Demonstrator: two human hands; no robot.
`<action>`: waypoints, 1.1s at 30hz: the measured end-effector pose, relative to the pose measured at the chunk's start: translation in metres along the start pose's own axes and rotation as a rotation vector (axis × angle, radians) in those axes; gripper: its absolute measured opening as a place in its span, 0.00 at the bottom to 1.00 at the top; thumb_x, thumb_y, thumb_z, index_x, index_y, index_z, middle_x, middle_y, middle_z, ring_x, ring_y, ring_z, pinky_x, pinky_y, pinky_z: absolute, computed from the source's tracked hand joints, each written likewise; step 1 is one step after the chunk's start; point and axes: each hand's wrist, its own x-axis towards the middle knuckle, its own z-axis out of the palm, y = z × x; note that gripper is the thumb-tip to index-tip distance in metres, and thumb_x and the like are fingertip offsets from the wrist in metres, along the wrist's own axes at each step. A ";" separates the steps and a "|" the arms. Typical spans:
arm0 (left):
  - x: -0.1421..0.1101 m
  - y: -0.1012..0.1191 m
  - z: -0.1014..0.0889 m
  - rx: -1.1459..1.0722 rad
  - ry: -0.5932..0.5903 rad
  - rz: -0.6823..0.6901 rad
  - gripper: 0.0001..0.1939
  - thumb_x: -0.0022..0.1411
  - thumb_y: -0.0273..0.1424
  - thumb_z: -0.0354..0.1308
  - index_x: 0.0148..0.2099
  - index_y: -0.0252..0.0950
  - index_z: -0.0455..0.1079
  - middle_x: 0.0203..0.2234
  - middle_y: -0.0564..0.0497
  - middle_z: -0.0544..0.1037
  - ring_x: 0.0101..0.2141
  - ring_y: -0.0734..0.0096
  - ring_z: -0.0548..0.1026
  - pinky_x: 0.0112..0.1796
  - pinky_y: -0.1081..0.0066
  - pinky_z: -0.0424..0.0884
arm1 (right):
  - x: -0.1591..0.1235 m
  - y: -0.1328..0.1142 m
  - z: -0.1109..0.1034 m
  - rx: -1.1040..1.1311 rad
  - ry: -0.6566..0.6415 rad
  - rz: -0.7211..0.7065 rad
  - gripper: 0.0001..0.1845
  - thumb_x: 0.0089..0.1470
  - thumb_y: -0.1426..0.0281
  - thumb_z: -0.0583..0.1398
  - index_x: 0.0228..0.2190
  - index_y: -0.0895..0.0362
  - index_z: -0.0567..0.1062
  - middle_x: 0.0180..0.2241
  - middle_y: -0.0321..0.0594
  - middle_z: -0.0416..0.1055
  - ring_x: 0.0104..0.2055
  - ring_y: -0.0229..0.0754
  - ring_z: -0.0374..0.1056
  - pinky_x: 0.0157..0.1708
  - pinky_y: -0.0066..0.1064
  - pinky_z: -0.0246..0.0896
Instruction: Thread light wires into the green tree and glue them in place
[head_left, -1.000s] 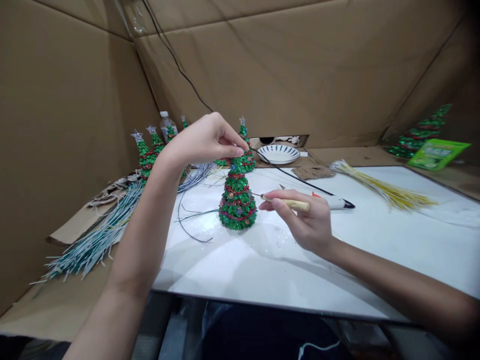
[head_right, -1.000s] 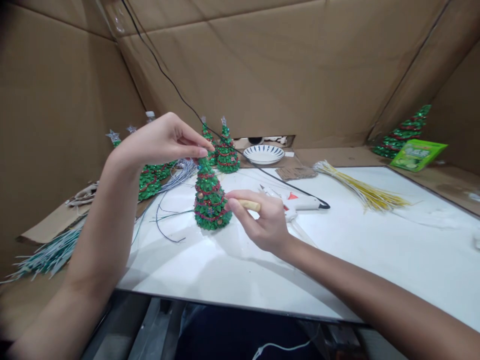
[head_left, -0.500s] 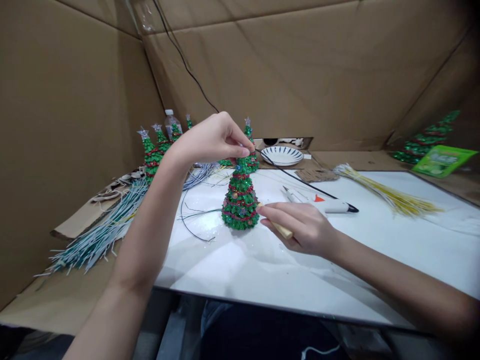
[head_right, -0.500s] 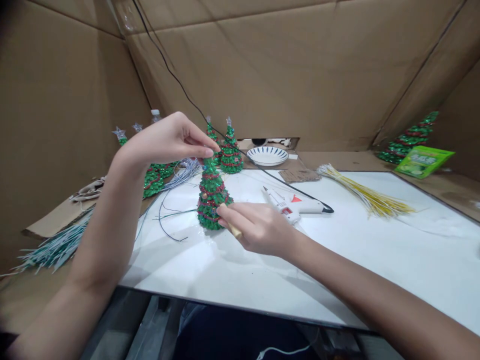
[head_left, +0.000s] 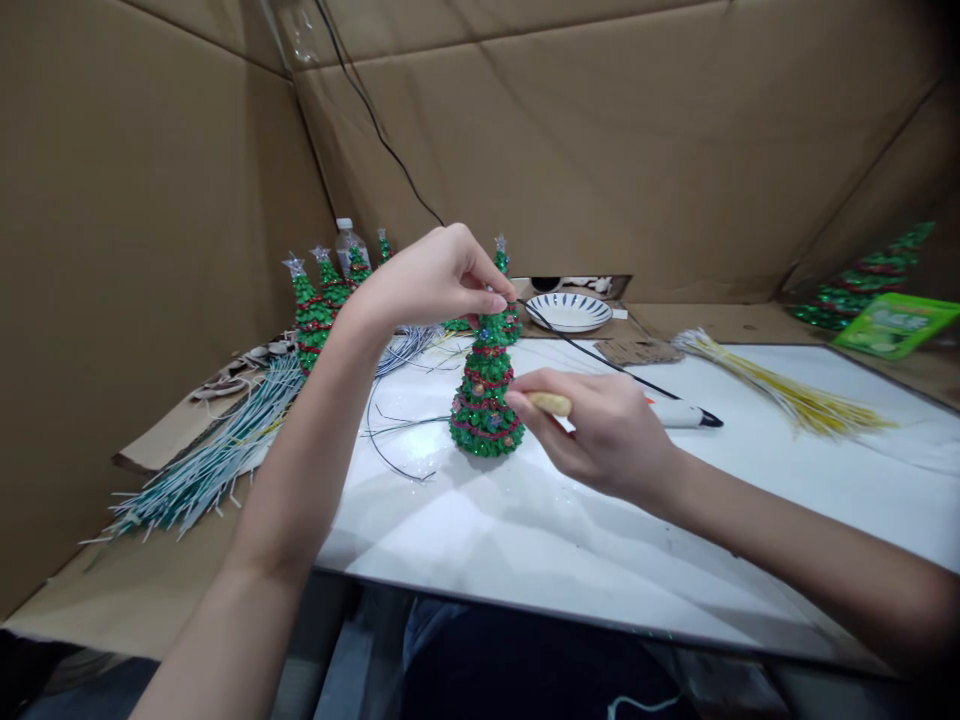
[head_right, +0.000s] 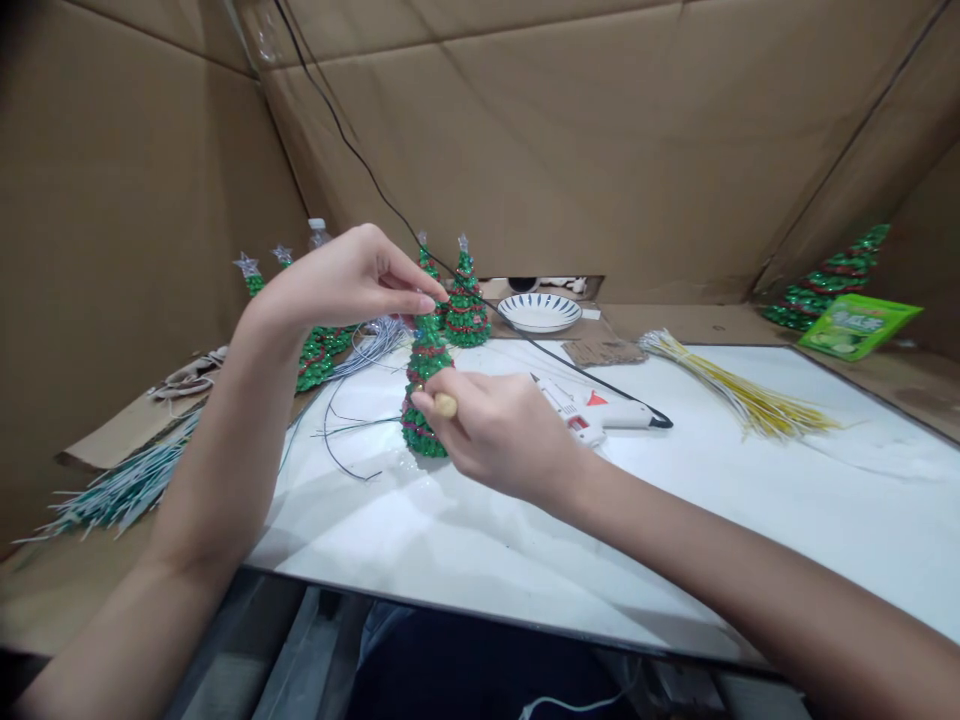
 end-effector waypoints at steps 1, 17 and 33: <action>0.000 -0.001 0.000 0.005 0.001 0.005 0.12 0.53 0.30 0.63 0.40 0.31 0.81 0.27 0.50 0.81 0.28 0.72 0.73 0.29 0.73 0.64 | 0.003 0.000 0.000 0.071 0.017 0.085 0.12 0.61 0.69 0.56 0.26 0.58 0.73 0.21 0.35 0.73 0.20 0.33 0.64 0.21 0.27 0.57; 0.001 0.000 -0.001 -0.026 -0.026 -0.038 0.14 0.53 0.31 0.63 0.41 0.30 0.80 0.28 0.49 0.82 0.31 0.68 0.76 0.30 0.73 0.68 | -0.034 0.011 0.010 1.079 0.280 1.051 0.17 0.53 0.58 0.65 0.34 0.60 0.78 0.29 0.44 0.79 0.32 0.43 0.78 0.34 0.31 0.76; -0.001 0.001 -0.001 -0.039 -0.031 -0.031 0.14 0.54 0.30 0.63 0.42 0.31 0.80 0.31 0.47 0.83 0.32 0.67 0.77 0.32 0.72 0.69 | -0.044 0.004 0.013 0.669 0.196 0.633 0.09 0.58 0.65 0.61 0.37 0.56 0.79 0.35 0.42 0.79 0.35 0.43 0.77 0.39 0.38 0.77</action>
